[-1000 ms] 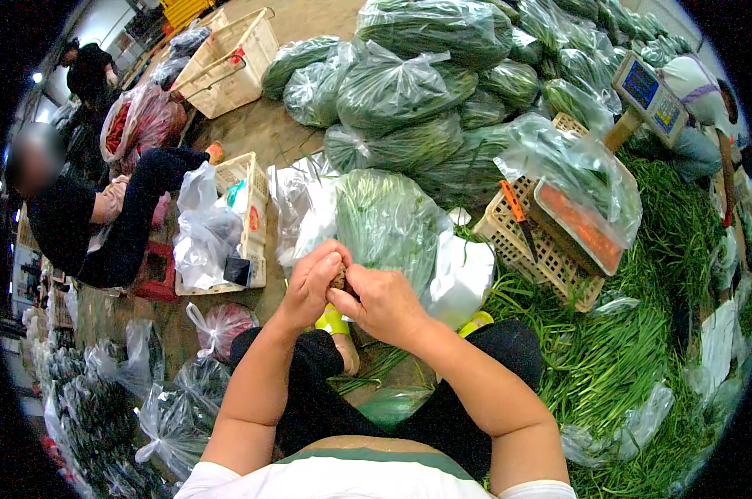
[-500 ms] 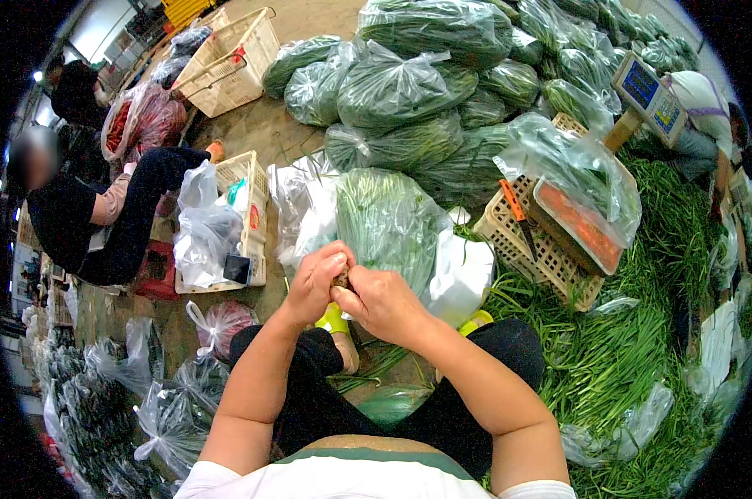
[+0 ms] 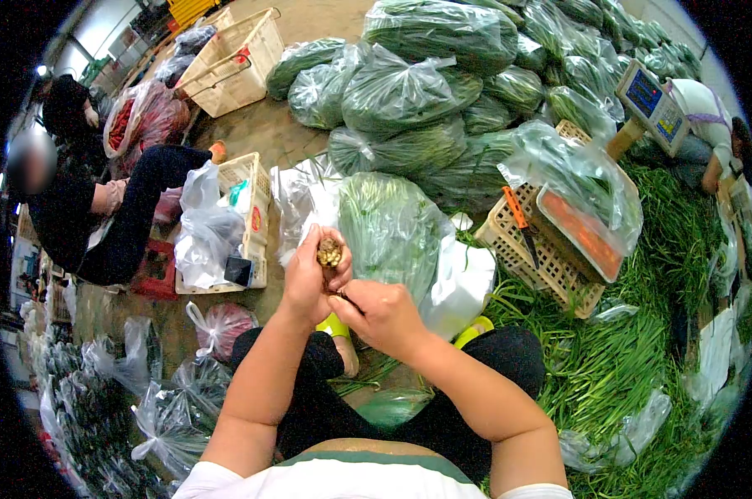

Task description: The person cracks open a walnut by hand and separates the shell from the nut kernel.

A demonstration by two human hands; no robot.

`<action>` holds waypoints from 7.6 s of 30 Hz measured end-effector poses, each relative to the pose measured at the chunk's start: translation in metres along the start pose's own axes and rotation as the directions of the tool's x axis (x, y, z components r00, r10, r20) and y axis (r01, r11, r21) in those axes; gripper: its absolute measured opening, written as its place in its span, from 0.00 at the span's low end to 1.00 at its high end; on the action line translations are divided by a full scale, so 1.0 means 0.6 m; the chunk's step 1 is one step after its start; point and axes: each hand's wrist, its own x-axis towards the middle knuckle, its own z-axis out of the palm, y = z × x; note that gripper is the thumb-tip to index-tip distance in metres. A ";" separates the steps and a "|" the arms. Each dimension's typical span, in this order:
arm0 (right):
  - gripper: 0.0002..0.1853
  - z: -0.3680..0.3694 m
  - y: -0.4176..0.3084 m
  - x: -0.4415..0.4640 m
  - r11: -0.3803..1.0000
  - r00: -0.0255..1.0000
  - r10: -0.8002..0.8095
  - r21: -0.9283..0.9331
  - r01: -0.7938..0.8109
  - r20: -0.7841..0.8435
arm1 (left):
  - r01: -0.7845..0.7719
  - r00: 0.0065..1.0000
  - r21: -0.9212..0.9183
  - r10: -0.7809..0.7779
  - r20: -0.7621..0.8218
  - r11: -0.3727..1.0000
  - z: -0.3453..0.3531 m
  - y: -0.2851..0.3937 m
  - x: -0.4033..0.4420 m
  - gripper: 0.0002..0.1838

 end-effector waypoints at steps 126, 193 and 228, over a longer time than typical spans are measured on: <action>0.11 -0.035 0.032 0.002 0.866 0.893 0.320 0.285 -0.411 0.317 | -0.432 0.902 0.723 0.252 0.351 0.539 -0.016 -0.026 -0.005 0.16; 0.10 -0.009 0.027 0.000 0.662 0.833 0.487 0.510 -0.549 0.264 | -0.519 0.791 0.850 0.427 0.439 0.088 -0.017 -0.028 0.002 0.11; 0.10 -0.032 0.022 0.009 0.255 0.746 0.570 0.790 -0.558 0.343 | -0.491 0.857 0.582 0.241 0.455 0.648 -0.028 0.002 -0.027 0.10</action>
